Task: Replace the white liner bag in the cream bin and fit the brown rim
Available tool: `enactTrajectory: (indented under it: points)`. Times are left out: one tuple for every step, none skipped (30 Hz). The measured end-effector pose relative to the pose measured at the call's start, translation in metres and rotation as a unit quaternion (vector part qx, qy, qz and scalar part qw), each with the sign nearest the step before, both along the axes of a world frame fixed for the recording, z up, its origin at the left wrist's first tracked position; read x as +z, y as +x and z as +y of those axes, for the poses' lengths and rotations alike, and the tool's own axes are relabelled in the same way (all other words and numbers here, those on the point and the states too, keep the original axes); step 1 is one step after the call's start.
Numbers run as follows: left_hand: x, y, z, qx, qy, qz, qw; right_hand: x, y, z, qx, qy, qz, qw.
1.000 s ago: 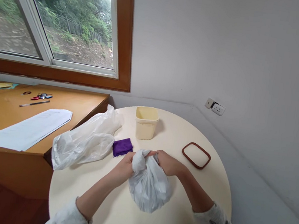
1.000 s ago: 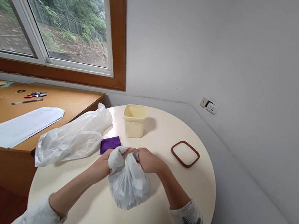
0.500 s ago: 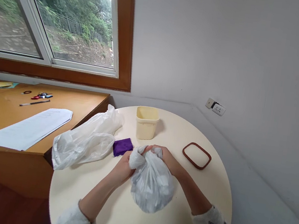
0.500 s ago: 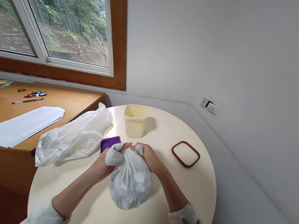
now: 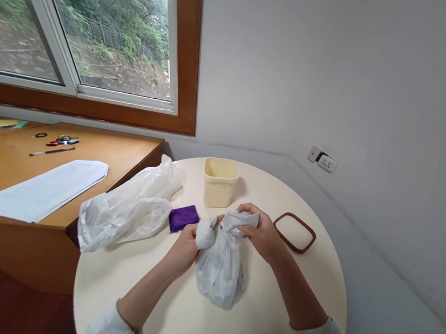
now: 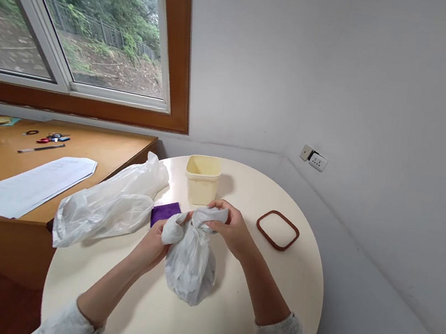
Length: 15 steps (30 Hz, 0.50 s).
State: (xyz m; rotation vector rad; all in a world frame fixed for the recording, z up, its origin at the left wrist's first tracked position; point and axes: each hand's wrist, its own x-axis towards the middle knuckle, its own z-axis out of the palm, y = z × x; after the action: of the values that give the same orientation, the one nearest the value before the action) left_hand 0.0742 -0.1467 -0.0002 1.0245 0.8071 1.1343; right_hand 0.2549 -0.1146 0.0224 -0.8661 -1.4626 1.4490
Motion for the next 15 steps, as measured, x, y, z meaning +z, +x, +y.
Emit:
enactTrajectory:
  points:
    - [-0.002, 0.000, 0.001, 0.002, 0.007, 0.012, 1.000, 0.000, -0.002, -0.002, -0.007, 0.010, 0.006, 1.000]
    - [-0.004, 0.000, 0.001, 0.002, 0.014, 0.021, 1.000, 0.001, -0.005, -0.004, -0.011, 0.023, 0.008, 1.000]
    - [-0.005, 0.000, 0.002, 0.001, 0.020, 0.028, 0.999, 0.002, -0.008, -0.006, -0.012, 0.037, 0.005, 0.999]
    - [-0.007, 0.000, 0.003, -0.002, 0.026, 0.032, 0.999, 0.004, -0.011, -0.008, -0.011, 0.051, -0.003, 0.999]
    - [-0.008, 0.000, 0.003, -0.004, 0.031, 0.034, 0.999, 0.005, -0.013, -0.011, -0.010, 0.066, -0.018, 0.998]
    - [-0.008, 0.000, 0.003, -0.006, 0.036, 0.035, 0.999, 0.007, -0.016, -0.014, -0.012, 0.084, -0.038, 0.996]
    - [-0.009, 0.000, 0.004, -0.008, 0.044, 0.036, 0.998, 0.008, -0.018, -0.016, -0.016, 0.102, -0.065, 0.993]
    - [-0.009, 0.000, 0.004, -0.010, 0.052, 0.039, 0.998, 0.009, -0.020, -0.018, -0.023, 0.120, -0.094, 0.988]
    - [-0.009, 0.000, 0.004, -0.013, 0.060, 0.045, 0.997, 0.010, -0.022, -0.020, -0.031, 0.136, -0.123, 0.983]
    - [-0.008, 0.000, 0.005, -0.016, 0.069, 0.052, 0.996, 0.011, -0.022, -0.022, -0.040, 0.150, -0.150, 0.977]
    - [-0.008, 0.000, 0.005, -0.019, 0.077, 0.062, 0.995, 0.013, -0.023, -0.024, -0.048, 0.161, -0.172, 0.971]
    - [-0.007, -0.001, 0.006, -0.023, 0.084, 0.074, 0.993, 0.014, -0.022, -0.025, -0.050, 0.171, -0.188, 0.966]
    - [-0.006, -0.001, 0.006, -0.026, 0.090, 0.086, 0.992, 0.016, -0.021, -0.026, -0.045, 0.178, -0.200, 0.962]
    - [-0.004, -0.002, 0.006, -0.026, 0.096, 0.100, 0.990, 0.018, -0.019, -0.027, -0.034, 0.183, -0.207, 0.960]
    - [-0.002, -0.003, 0.006, -0.025, 0.102, 0.114, 0.988, 0.021, -0.017, -0.027, -0.017, 0.184, -0.211, 0.960]
